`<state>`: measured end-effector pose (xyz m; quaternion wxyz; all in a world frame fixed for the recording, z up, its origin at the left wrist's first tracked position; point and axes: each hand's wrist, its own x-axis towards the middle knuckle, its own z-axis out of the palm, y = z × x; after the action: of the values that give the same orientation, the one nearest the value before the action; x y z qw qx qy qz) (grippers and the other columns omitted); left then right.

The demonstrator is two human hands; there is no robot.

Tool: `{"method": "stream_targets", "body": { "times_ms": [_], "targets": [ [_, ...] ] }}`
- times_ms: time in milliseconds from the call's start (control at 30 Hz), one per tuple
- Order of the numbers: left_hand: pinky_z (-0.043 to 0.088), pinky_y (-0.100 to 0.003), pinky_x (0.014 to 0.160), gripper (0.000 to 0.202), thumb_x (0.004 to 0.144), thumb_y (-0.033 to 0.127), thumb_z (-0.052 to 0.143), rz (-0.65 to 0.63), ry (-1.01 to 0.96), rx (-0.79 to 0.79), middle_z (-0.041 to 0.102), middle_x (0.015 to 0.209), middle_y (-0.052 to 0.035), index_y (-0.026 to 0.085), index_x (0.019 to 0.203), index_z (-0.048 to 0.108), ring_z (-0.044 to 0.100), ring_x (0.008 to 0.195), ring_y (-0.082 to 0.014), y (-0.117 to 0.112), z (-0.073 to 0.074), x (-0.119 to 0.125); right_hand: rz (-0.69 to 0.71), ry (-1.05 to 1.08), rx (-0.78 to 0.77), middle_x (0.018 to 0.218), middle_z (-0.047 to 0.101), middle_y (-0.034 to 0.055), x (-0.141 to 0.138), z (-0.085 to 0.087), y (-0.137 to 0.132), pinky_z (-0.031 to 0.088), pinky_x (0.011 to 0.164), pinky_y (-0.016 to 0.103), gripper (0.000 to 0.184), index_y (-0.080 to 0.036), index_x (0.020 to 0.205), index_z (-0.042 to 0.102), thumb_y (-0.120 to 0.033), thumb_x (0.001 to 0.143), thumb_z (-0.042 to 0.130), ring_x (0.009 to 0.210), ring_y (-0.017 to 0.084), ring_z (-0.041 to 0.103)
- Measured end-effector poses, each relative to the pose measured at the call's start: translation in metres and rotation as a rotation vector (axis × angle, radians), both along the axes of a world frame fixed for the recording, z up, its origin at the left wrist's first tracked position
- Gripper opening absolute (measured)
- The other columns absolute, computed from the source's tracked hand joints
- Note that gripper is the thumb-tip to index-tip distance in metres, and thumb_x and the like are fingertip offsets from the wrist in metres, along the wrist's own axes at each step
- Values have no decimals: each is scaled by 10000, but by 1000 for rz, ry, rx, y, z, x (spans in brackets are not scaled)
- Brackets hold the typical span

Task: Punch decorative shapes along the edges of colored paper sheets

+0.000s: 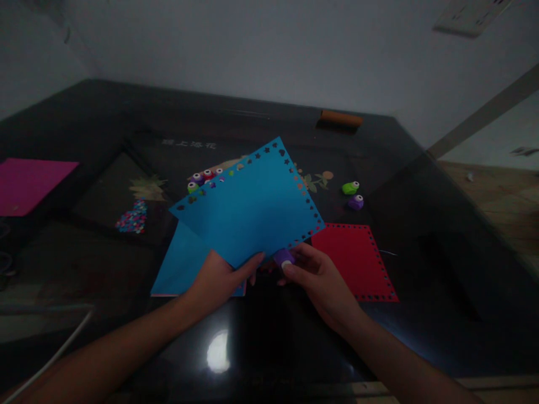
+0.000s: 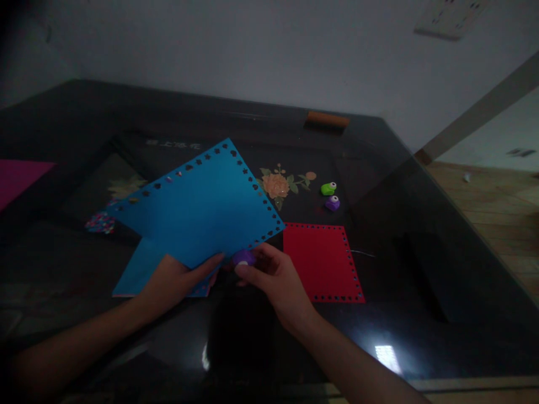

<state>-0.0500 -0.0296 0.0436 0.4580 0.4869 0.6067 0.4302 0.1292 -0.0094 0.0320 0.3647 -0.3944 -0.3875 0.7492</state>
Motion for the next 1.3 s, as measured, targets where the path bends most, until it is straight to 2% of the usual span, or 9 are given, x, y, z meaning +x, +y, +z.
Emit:
{"method": "stream_targets", "body": {
  "times_ms": [100, 167, 400, 600, 767, 933, 1133, 1300],
  "targets": [
    [489, -331, 658, 195, 712, 310, 629, -53, 123, 51, 613, 498, 12, 236, 549, 551, 577, 527, -189, -1, 0, 1, -19, -42, 42, 769, 653, -5, 0, 0, 0, 463, 541, 202, 229, -213, 841, 683, -269, 651, 797, 666, 109, 572],
    [491, -332, 665, 155, 697, 300, 638, -43, 128, 64, 632, 521, 8, 238, 572, 570, 587, 545, -195, -1, 0, 1, -23, -61, 60, 734, 640, -9, 0, 0, 0, 438, 508, 205, 232, -215, 844, 677, -281, 654, 793, 629, 109, 551],
    [488, -359, 755, 135, 712, 338, 628, -72, 99, 27, 701, 644, -30, 237, 622, 628, 647, 661, -227, 1, -1, 0, -20, -41, 63, 793, 665, -2, 0, -2, 2, 488, 615, 251, 274, -226, 900, 675, -275, 657, 790, 705, 136, 600],
    [512, -336, 652, 148, 720, 340, 602, -129, 60, -67, 704, 617, -16, 255, 602, 633, 658, 611, -227, 1, -2, 0, -28, -44, 83, 795, 670, -5, -1, -4, 1, 468, 570, 228, 255, -220, 879, 679, -251, 654, 795, 709, 133, 602],
    [514, -320, 605, 156, 709, 324, 627, -96, 88, -67, 691, 568, -5, 265, 565, 640, 640, 539, -217, -1, -3, 1, -37, -73, 76, 777, 661, -5, -2, 0, 1, 469, 574, 237, 293, -221, 881, 675, -264, 623, 808, 717, 145, 615],
    [502, -297, 575, 201, 727, 344, 625, -116, 137, -89, 696, 572, -5, 255, 548, 648, 631, 531, -209, -2, -6, 0, -46, -90, 77, 759, 663, -9, -4, 1, 3, 457, 555, 233, 277, -218, 841, 676, -263, 604, 811, 679, 132, 597],
    [518, -317, 703, 282, 774, 418, 537, -159, 270, -120, 721, 634, -3, 244, 579, 643, 656, 612, -207, -3, -3, 0, -55, -109, 56, 734, 664, -17, -6, -1, 2, 448, 546, 223, 297, -205, 815, 667, -264, 572, 827, 642, 118, 586],
    [515, -355, 808, 317, 794, 450, 483, -205, 360, -94, 731, 669, -6, 245, 594, 619, 680, 695, -216, -2, 1, 1, -28, -109, 51, 796, 686, -3, -6, 1, 0, 483, 653, 260, 291, -210, 820, 668, -281, 582, 820, 729, 143, 624]
  ]
}}
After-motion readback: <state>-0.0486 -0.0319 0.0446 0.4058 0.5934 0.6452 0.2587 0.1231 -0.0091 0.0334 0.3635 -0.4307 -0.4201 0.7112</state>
